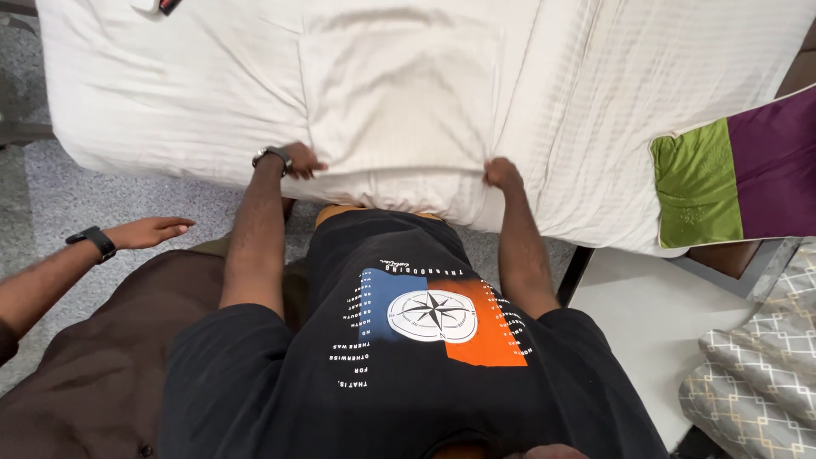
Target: The person folds a white towel on a bed, then proceeds to fold a white bedsheet. The person uses both hands to smooth, align, and fold the items into neat rectangles.
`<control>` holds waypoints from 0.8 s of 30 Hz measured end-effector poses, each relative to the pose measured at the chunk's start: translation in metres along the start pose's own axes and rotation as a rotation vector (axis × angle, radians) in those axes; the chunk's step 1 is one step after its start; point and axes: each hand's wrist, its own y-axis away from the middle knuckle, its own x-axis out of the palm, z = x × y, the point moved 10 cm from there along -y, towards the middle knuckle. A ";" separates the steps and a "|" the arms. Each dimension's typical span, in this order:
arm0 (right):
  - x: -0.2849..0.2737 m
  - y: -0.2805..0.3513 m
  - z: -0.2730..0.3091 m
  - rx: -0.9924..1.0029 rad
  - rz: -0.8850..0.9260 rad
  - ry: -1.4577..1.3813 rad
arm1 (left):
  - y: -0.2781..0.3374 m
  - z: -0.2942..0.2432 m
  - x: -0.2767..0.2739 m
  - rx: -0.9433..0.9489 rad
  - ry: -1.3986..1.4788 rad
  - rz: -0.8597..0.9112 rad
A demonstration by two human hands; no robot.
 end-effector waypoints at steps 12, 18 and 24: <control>-0.024 0.046 0.040 0.243 -0.210 0.332 | -0.062 -0.001 -0.045 0.225 0.718 -0.812; -0.040 0.064 0.162 -0.330 -0.475 0.057 | -0.018 -0.104 -0.052 0.666 0.540 -0.968; -0.016 0.078 0.295 -0.718 -0.148 -0.562 | 0.059 -0.223 -0.004 0.976 0.384 -0.577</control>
